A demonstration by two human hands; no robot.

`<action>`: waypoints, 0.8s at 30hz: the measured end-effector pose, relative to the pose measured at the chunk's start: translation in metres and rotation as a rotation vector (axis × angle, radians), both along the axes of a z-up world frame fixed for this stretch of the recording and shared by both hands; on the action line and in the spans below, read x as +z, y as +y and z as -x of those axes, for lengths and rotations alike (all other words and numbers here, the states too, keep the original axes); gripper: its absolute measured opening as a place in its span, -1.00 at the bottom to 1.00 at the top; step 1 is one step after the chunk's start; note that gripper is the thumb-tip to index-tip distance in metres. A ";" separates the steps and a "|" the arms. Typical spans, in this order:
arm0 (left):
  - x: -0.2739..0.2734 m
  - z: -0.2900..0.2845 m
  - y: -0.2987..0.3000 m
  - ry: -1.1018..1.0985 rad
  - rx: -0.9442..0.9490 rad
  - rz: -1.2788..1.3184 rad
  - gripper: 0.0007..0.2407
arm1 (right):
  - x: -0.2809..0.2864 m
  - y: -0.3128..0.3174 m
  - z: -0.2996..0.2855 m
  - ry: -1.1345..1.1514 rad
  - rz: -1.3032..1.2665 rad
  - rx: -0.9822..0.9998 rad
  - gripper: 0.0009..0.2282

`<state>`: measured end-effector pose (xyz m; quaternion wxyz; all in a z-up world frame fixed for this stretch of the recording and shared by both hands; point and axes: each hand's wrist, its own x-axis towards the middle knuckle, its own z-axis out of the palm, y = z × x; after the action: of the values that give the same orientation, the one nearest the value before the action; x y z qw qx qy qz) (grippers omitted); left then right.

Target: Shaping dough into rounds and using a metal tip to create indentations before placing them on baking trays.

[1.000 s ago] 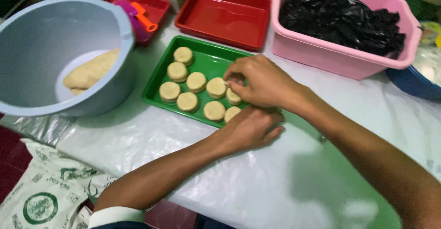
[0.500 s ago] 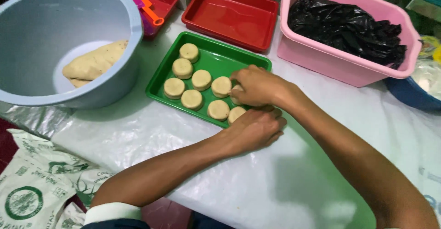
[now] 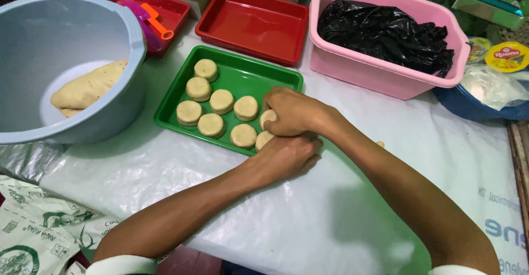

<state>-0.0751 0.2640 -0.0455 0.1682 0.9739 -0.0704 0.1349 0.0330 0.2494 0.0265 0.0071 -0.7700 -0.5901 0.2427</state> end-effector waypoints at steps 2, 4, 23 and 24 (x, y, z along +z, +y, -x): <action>0.000 -0.001 0.002 0.000 -0.012 0.008 -0.85 | -0.006 -0.002 -0.006 0.020 -0.020 -0.006 -0.70; -0.001 -0.002 0.002 0.001 -0.026 0.016 -0.83 | -0.009 -0.004 -0.009 0.041 -0.041 -0.013 -0.72; 0.010 0.007 0.002 -0.129 -0.232 0.004 -0.87 | -0.014 -0.120 -0.041 0.635 -0.818 -0.507 -0.65; 0.015 0.008 -0.001 -0.163 -0.219 0.041 -0.87 | -0.015 -0.133 -0.046 0.631 -0.784 -0.572 -0.64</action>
<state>-0.0828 0.2631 -0.0304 0.1954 0.9427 -0.1870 0.1956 0.0787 0.1161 0.0115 0.5326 -0.7291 -0.3739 0.2121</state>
